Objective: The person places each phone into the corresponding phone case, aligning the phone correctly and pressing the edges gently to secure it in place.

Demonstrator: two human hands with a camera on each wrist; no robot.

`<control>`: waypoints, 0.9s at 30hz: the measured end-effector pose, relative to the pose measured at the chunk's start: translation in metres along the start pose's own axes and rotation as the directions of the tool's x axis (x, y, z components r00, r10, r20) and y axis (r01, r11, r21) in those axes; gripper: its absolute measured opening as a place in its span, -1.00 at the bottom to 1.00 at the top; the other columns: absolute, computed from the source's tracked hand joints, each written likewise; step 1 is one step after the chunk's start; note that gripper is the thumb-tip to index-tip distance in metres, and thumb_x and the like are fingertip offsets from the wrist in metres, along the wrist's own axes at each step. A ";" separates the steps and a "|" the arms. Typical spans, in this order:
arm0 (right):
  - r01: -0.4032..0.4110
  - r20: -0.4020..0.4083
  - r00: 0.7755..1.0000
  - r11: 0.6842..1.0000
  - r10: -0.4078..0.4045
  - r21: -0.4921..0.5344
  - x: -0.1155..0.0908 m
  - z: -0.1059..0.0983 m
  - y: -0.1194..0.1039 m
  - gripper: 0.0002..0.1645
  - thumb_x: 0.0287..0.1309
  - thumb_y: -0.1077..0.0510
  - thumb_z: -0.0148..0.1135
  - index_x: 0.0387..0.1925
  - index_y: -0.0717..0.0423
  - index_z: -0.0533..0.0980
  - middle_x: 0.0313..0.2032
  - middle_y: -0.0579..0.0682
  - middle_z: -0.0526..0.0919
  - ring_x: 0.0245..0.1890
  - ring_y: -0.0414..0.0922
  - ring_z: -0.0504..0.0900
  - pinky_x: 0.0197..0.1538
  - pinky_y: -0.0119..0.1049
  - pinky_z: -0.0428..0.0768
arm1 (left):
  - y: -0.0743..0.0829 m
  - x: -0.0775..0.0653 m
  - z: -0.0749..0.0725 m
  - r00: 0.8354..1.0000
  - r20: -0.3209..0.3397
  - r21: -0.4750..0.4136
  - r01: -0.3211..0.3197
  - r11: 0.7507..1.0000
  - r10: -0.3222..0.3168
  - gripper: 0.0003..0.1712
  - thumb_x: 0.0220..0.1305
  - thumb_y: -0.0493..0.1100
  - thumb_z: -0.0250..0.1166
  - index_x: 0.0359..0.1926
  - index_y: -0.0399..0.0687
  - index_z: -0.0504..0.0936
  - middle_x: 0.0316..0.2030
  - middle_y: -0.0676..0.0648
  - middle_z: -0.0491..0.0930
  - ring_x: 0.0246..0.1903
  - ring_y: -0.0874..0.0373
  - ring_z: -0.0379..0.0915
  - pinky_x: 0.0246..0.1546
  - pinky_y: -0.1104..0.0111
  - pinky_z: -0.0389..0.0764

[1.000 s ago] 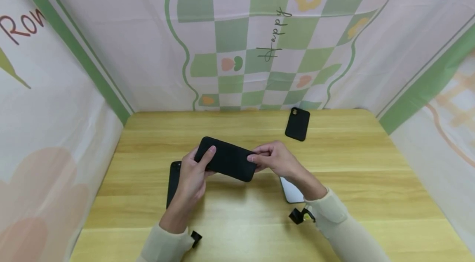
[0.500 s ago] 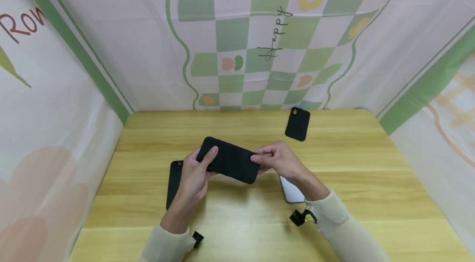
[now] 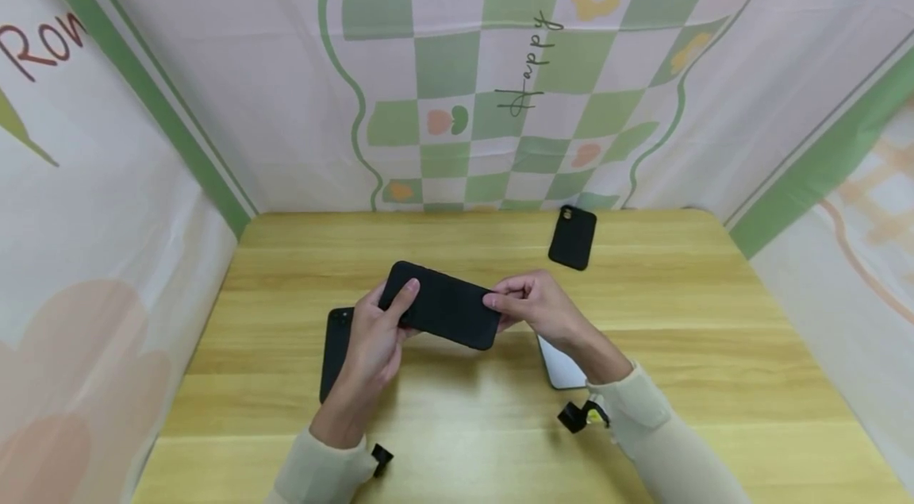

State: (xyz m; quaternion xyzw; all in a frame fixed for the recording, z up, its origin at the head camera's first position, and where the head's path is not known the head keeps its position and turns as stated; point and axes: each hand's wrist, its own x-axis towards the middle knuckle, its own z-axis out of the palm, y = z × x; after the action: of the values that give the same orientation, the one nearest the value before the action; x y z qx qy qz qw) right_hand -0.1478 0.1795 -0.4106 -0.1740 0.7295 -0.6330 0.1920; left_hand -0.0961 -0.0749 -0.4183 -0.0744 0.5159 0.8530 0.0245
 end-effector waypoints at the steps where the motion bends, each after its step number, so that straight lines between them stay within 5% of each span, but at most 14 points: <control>1: -0.003 -0.004 1.000 1.000 0.003 0.001 0.000 0.000 0.000 -0.76 0.42 0.25 0.35 -0.19 0.46 0.70 -0.43 -0.06 0.81 -0.44 -0.11 0.79 -0.21 -0.14 0.82 | 0.000 0.000 0.000 1.000 -0.002 -0.003 0.001 1.000 -0.001 -0.58 0.59 -0.16 0.26 0.26 -0.39 0.54 0.06 -0.25 0.56 -0.03 -0.02 0.73 -0.05 0.12 0.79; 15: -0.044 -0.100 0.994 0.995 0.053 0.085 0.004 0.006 0.002 -0.81 0.44 0.21 0.33 -0.22 0.30 0.73 -0.40 -0.06 0.78 -0.40 -0.18 0.75 -0.19 -0.17 0.81 | -0.001 -0.003 0.003 1.000 -0.015 -0.080 -0.018 0.997 0.017 -0.58 0.62 -0.16 0.21 0.30 -0.36 0.50 0.15 -0.24 0.48 0.08 -0.04 0.66 0.04 0.10 0.75; 27: -0.049 -0.087 0.994 0.990 0.060 0.132 0.005 0.015 -0.001 -0.73 0.48 0.20 0.30 -0.38 0.26 0.64 -0.45 -0.02 0.59 -0.41 -0.12 0.75 -0.17 -0.11 0.82 | -0.004 -0.002 0.005 0.997 -0.066 -0.151 -0.053 0.987 0.043 -0.53 0.64 -0.17 0.18 0.38 -0.35 0.44 0.25 -0.25 0.45 0.19 -0.02 0.58 0.08 0.13 0.73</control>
State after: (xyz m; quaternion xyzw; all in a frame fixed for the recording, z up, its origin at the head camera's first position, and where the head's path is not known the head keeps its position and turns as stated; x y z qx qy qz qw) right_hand -0.1444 0.1644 -0.4122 -0.1124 0.6993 -0.6808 0.1869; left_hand -0.0943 -0.0692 -0.4191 -0.0903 0.4511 0.8877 -0.0182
